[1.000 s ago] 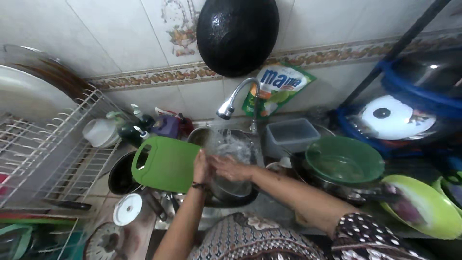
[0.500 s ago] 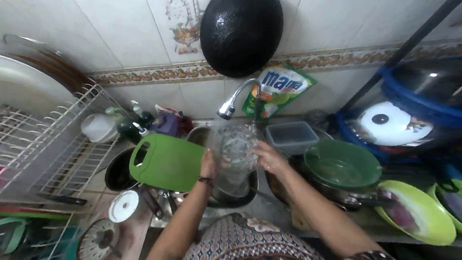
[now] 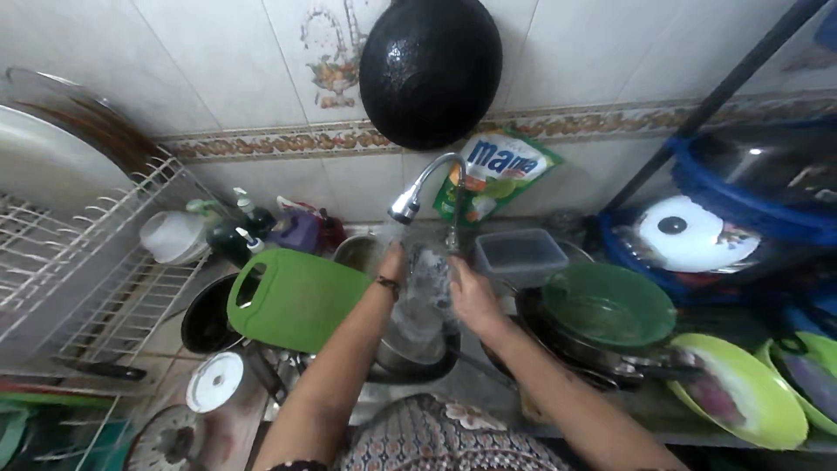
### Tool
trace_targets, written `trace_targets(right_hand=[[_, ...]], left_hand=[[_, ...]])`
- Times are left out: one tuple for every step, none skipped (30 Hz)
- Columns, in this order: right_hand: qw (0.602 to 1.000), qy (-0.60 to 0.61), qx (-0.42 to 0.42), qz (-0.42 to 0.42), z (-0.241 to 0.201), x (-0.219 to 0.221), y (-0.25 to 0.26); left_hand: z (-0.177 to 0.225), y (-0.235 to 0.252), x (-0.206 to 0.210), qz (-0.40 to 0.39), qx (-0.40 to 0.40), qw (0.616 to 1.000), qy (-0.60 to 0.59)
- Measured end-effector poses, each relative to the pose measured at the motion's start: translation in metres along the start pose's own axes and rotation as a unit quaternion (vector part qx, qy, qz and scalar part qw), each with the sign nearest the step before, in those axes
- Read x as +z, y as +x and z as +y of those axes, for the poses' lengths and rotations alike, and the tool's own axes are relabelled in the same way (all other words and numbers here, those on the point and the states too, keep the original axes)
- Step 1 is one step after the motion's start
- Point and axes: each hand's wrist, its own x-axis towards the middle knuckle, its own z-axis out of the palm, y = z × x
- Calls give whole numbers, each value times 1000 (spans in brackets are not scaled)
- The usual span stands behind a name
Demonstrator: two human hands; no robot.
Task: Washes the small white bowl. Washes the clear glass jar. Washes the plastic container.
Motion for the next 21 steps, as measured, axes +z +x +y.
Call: trace_targets(right_hand=[[999, -16, -29, 14, 0, 5, -1], [998, -38, -49, 19, -1, 10, -2], [995, -62, -70, 28, 0, 15, -4], [990, -87, -101, 51, 1, 22, -5], [983, -116, -128, 68, 4, 29, -5], [974, -143, -154, 85, 8, 36, -5], [966, -166, -173, 98, 11, 42, -4], [956, -183, -195, 117, 15, 49, -3], [944, -197, -221, 143, 20, 55, -1], [934, -204, -244, 161, 25, 60, 1], [928, -208, -259, 168, 29, 64, 3], [923, -212, -274, 169, 33, 68, 5], [918, -213, -289, 168, 36, 72, 7], [915, -207, -305, 163, 39, 76, 9], [916, -199, -314, 152, 42, 79, 11], [923, -191, -312, 121, 41, 80, 13], [935, -178, -297, 75, 38, 79, 14], [946, -164, -276, 33, 33, 80, 17], [954, -154, -257, 0, 27, 81, 20], [958, -147, -247, -7, 21, 84, 26], [961, -141, -239, -3, 16, 88, 33]], left_hand=[[0, 0, 0, -3, 10, 999, -40], [2, -2, -4, -21, 29, 998, -43], [7, -8, -11, -42, 63, 997, -12], [14, -13, -16, -37, 94, 995, 3], [22, -16, -19, -47, 80, 994, -66], [34, -19, -21, -41, 27, 985, -168], [47, -19, -22, -19, -32, 967, -252], [54, -18, -25, 1, -65, 955, -289], [54, -16, -30, 8, -82, 952, -295], [50, -13, -36, 1, -88, 953, -289], [44, -12, -42, -6, -84, 959, -270], [38, -10, -47, -16, -74, 963, -259], [32, -8, -51, -27, -61, 962, -265], [27, -7, -54, -34, -45, 960, -273], [23, -8, -55, -33, -26, 960, -277], [19, -11, -56, -27, -2, 961, -274], [13, -13, -56, -24, 23, 963, -268], [7, -15, -57, -19, 45, 964, -262], [1, -16, -56, -11, 61, 965, -256], [-3, -17, -56, -3, 75, 964, -255], [-7, -18, -54, 5, 88, 962, -258]])
